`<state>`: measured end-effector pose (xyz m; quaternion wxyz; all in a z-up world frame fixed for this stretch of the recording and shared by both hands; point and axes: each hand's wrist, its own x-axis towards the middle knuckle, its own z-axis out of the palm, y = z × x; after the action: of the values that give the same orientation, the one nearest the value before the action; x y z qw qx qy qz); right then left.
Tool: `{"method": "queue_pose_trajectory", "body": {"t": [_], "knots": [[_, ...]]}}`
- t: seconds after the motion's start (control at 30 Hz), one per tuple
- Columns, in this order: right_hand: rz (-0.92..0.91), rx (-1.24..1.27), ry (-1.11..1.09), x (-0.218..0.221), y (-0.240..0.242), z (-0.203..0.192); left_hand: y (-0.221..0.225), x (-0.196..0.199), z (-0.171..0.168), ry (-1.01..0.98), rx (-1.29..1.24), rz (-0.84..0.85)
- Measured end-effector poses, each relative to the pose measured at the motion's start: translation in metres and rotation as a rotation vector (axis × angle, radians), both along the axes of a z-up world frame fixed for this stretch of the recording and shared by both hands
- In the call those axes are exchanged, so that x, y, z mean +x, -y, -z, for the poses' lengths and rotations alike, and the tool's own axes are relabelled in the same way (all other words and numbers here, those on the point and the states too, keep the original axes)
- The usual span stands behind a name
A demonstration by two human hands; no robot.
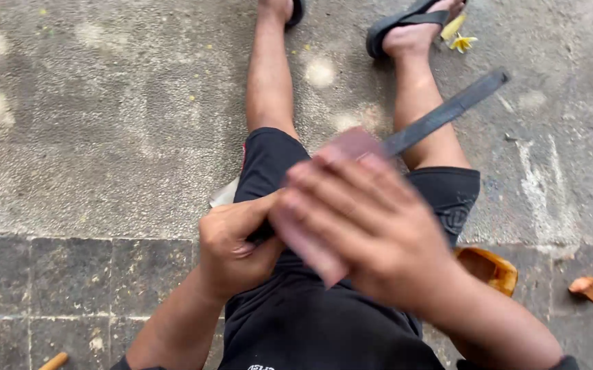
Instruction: Sanding a wooden board with sandpaper to smooth the surface
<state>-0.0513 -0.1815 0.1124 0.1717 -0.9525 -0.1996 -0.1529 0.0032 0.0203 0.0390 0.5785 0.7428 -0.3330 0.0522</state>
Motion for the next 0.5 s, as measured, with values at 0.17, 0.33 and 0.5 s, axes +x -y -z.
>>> {"method": "queue_pose_trajectory", "body": {"t": [0.17, 0.33, 0.5], "knots": [[0.062, 0.112, 0.121, 0.018, 0.033, 0.003, -0.002, 0.001, -0.006, -0.028, 0.004, -0.009], [-0.054, 0.029, -0.058, -0.006, -0.003, 0.012, -0.004, -0.002, 0.016, -0.012, 0.014, -0.018], [0.157, 0.061, 0.073, 0.015, 0.065, 0.012, -0.003, 0.001, -0.004, 0.011, 0.054, -0.02]]}}
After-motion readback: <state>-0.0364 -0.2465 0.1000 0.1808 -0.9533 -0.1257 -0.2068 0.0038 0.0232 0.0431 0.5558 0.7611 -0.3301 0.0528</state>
